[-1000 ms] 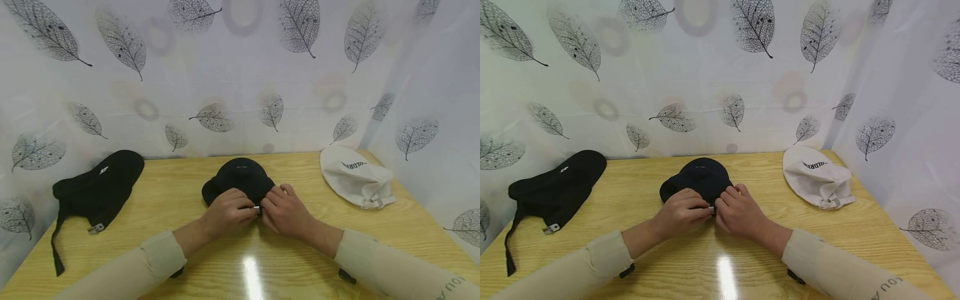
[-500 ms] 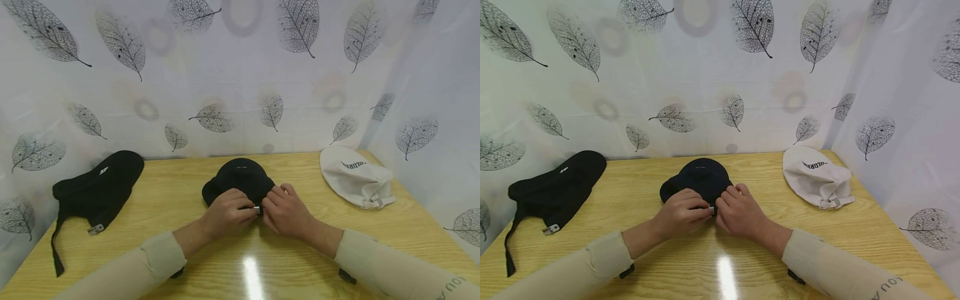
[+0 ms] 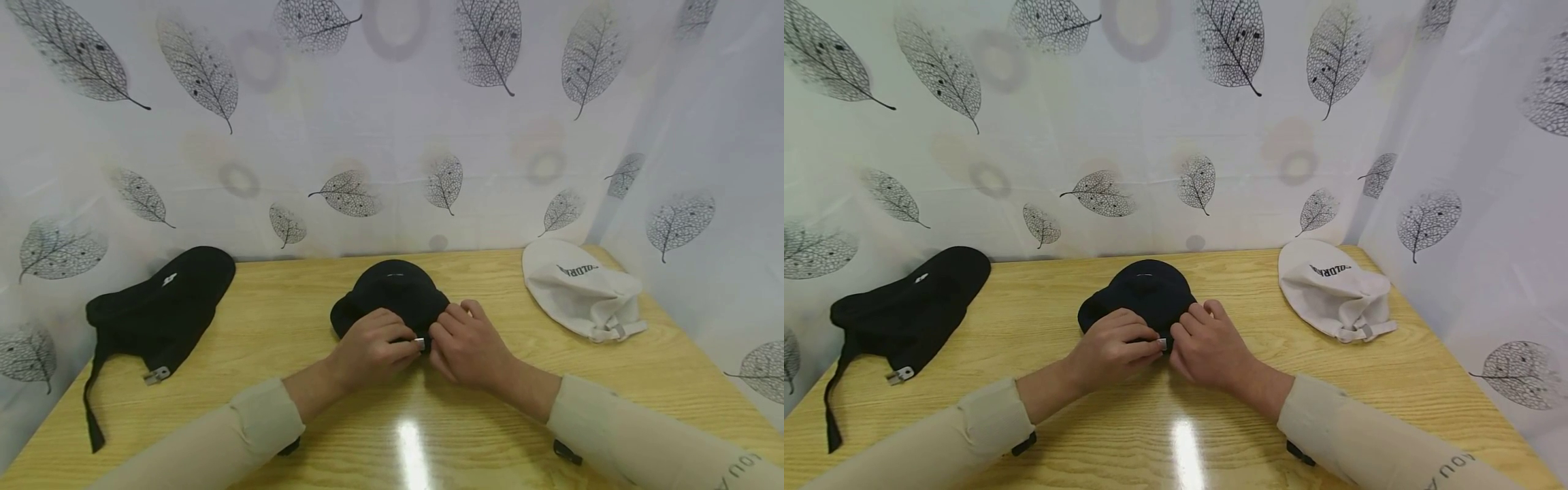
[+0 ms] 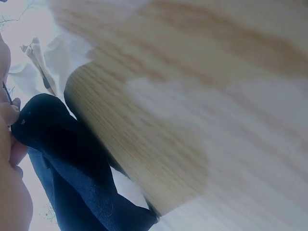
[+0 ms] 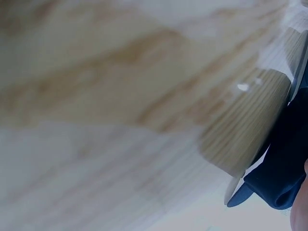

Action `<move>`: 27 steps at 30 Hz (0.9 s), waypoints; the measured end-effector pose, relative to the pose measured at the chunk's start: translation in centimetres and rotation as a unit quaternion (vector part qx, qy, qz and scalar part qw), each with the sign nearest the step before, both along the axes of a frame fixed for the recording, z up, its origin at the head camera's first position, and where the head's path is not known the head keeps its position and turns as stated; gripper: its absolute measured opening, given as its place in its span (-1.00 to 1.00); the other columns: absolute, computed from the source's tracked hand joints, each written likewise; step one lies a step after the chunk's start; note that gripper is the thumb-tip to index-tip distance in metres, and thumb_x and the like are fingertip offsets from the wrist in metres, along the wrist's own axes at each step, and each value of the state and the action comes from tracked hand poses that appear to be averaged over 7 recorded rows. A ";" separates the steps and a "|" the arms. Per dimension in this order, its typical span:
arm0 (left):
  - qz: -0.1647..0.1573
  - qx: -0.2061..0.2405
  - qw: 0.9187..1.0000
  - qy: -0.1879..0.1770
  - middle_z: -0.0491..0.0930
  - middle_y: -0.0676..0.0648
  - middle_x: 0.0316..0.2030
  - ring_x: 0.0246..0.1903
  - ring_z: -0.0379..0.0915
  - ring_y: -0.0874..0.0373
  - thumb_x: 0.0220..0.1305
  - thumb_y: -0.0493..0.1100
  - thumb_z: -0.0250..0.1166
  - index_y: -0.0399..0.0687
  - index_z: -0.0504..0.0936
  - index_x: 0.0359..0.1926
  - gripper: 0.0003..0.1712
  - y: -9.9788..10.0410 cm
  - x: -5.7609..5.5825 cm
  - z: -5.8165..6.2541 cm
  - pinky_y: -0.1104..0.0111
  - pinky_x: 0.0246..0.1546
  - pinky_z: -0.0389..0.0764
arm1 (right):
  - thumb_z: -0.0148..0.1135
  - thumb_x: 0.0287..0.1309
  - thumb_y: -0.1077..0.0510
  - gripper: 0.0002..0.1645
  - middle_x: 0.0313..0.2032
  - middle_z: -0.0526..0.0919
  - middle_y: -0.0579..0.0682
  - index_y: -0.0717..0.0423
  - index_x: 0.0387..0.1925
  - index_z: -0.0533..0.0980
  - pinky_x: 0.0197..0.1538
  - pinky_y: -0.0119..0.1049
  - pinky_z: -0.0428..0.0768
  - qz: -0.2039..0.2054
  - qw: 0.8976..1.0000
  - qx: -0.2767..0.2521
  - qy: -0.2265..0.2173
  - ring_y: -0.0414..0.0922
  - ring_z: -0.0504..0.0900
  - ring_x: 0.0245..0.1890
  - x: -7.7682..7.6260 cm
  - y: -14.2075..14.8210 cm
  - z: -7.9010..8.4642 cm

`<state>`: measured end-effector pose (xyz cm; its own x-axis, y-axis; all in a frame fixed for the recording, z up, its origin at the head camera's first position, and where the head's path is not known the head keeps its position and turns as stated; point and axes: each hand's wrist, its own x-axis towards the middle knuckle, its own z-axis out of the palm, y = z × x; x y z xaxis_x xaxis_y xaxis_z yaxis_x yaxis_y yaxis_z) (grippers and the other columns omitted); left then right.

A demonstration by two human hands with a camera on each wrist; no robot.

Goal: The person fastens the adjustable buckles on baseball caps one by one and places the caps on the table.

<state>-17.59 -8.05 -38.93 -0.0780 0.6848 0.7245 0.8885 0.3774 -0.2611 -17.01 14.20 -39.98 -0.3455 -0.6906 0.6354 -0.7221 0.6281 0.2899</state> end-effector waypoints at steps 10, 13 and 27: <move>-0.006 0.005 1.000 -0.004 0.68 0.09 -0.47 -0.42 0.57 0.26 0.00 -0.18 0.57 0.01 0.82 -0.37 -0.88 0.0 0.0 -0.1 0.43 -0.22 0.61 | -0.08 0.29 0.06 -0.71 -0.47 0.48 -0.06 0.06 -0.43 0.52 -0.14 -0.09 0.38 0.009 1.000 -0.004 -0.007 -0.05 0.45 -0.36 -0.1 -0.1 0.0; -0.006 0.004 1.000 -0.005 0.68 0.09 -0.46 -0.42 0.57 0.26 0.00 -0.18 0.58 0.01 0.82 -0.37 -0.87 0.0 0.0 0.0 0.43 -0.21 0.61 | -0.08 0.30 0.07 -0.71 -0.47 0.47 -0.06 0.07 -0.43 0.51 -0.14 -0.09 0.39 0.010 1.000 -0.001 -0.006 -0.05 0.44 -0.36 -0.1 -0.1 -0.1; -0.002 0.001 1.000 -0.003 0.69 0.10 -0.46 -0.41 0.58 0.26 -0.02 -0.17 0.59 0.02 0.82 -0.38 -0.87 0.0 0.1 0.1 0.44 -0.19 0.61 | -0.23 0.37 0.05 -0.62 -0.48 0.43 -0.05 0.08 -0.44 0.45 -0.12 -0.08 0.37 0.005 1.000 0.015 -0.006 -0.04 0.41 -0.36 0.0 -0.2 -0.2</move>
